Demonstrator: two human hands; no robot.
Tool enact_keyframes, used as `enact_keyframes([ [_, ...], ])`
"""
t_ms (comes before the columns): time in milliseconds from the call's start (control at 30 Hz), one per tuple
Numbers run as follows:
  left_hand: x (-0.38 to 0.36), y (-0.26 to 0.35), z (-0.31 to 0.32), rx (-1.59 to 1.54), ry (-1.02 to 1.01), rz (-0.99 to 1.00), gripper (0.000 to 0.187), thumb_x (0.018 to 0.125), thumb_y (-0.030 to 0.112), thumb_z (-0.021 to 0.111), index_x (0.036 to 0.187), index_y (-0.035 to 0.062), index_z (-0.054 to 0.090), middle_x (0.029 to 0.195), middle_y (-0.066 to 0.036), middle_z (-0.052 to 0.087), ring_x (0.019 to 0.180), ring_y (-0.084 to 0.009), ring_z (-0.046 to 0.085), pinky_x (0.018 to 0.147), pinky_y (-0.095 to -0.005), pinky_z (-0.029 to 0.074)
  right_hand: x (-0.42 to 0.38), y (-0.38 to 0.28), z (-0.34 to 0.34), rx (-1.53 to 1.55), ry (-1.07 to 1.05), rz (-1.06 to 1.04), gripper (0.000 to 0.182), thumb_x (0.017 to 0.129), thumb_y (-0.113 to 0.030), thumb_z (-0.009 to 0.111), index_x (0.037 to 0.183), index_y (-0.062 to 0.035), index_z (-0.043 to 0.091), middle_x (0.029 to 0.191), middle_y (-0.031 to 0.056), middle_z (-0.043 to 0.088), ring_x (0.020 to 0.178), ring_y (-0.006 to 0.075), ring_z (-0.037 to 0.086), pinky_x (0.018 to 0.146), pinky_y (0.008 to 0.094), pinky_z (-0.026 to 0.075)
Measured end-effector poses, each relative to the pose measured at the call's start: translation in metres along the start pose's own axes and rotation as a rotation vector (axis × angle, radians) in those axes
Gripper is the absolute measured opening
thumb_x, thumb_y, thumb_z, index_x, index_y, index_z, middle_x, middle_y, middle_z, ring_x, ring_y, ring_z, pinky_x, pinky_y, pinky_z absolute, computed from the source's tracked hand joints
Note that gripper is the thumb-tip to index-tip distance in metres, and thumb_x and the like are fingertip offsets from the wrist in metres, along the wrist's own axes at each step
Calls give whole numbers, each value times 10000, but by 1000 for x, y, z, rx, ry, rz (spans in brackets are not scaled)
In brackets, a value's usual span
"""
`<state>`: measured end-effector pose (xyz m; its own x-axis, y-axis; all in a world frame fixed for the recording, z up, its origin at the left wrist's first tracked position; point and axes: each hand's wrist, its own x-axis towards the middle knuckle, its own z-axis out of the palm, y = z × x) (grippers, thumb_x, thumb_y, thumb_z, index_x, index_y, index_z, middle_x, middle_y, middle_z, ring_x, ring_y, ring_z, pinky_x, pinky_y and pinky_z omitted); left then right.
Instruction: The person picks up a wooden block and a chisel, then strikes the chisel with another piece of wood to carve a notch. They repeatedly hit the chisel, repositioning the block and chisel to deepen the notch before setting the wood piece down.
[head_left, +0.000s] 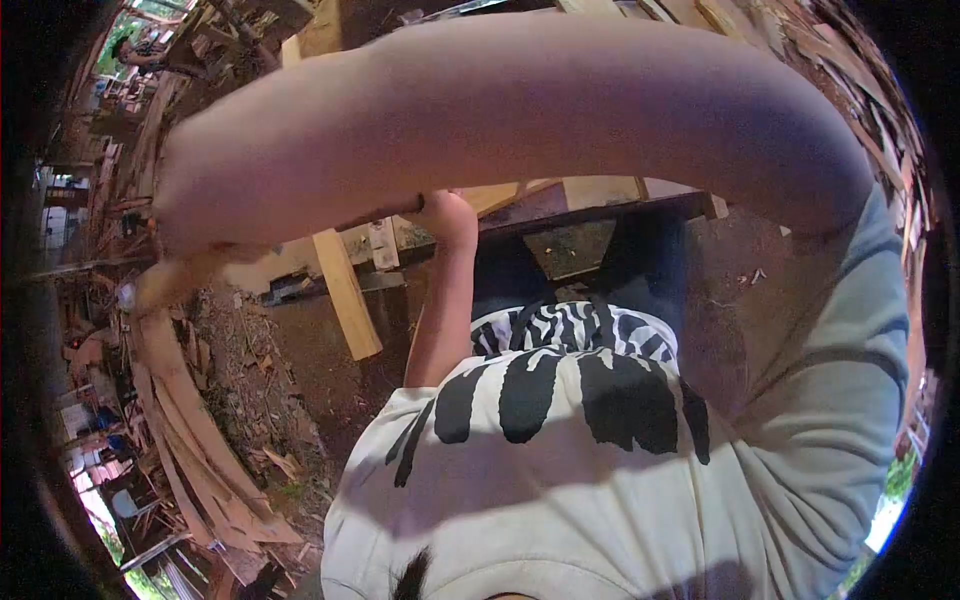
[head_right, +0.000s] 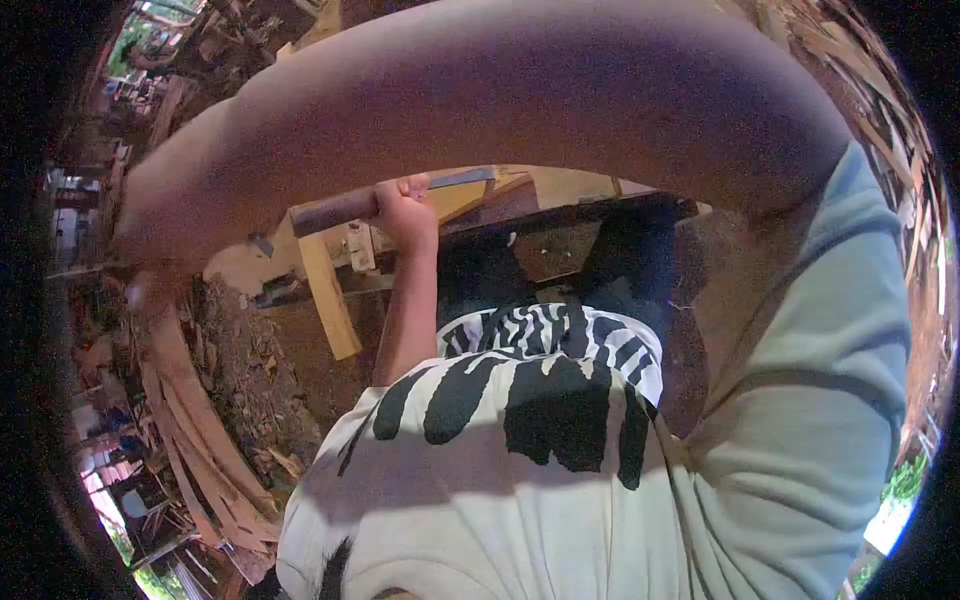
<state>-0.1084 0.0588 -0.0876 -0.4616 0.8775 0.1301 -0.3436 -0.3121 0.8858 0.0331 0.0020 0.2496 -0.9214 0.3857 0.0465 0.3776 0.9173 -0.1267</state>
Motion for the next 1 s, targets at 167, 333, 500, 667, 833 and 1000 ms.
enact_keyframes([
  [167, -4, 0, -1, -48, -34, 92, 136, 854, 82, 561, 782, 68, 447, 644, -28, 442, 502, -160, 441, 509, -335, 443, 44, -5, -3, -45, 197, 0, 335, 884, -178, 596, 1215, -130, 573, 848, 93, 697, 739, 286, 690, 607, 357, 587],
  [333, -12, -12, -18, 559, -134, 400, 342, 907, 228, 608, 1155, 33, 475, 1188, -126, 457, 1089, -240, 433, 934, -405, 360, 46, -8, 27, 126, 683, 51, 273, 826, -151, 632, 1099, -144, 635, 714, 90, 652, 696, 299, 675, 550, 366, 549],
  [500, -22, 9, -3, 1048, -282, 608, 445, 875, 173, 646, 1243, 68, 418, 1151, -135, 508, 1027, -250, 517, 872, -408, 434, 26, -6, 29, 27, 237, 173, 317, 843, -171, 645, 1158, -145, 627, 752, 126, 646, 719, 318, 670, 598, 411, 535],
  [667, -36, 66, 30, -80, -273, 184, 261, 825, -36, 489, 973, 143, 370, 656, -28, 434, 491, -117, 414, 463, -287, 379, -3, 16, 60, 238, 928, 267, 315, 873, -175, 645, 1170, -81, 601, 855, 166, 661, 769, 299, 670, 662, 369, 526],
  [833, -37, 67, 32, -374, -241, -37, 205, 856, -4, 469, 903, 156, 350, 612, 16, 349, 492, -93, 343, 470, -286, 348, -48, 81, 196, 768, 1083, 729, 239, 941, -213, 604, 1064, -11, 572, 830, 131, 655, 757, 122, 626, 648, 291, 488],
  [1000, -36, 58, 24, -468, -198, -52, 261, 817, -51, 457, 936, 156, 349, 592, -3, 364, 462, -118, 359, 449, -295, 355, -63, 84, 280, 1181, 1261, 844, 267, 982, -251, 527, 1107, -16, 544, 893, 93, 668, 801, 155, 655, 658, 293, 528],
])
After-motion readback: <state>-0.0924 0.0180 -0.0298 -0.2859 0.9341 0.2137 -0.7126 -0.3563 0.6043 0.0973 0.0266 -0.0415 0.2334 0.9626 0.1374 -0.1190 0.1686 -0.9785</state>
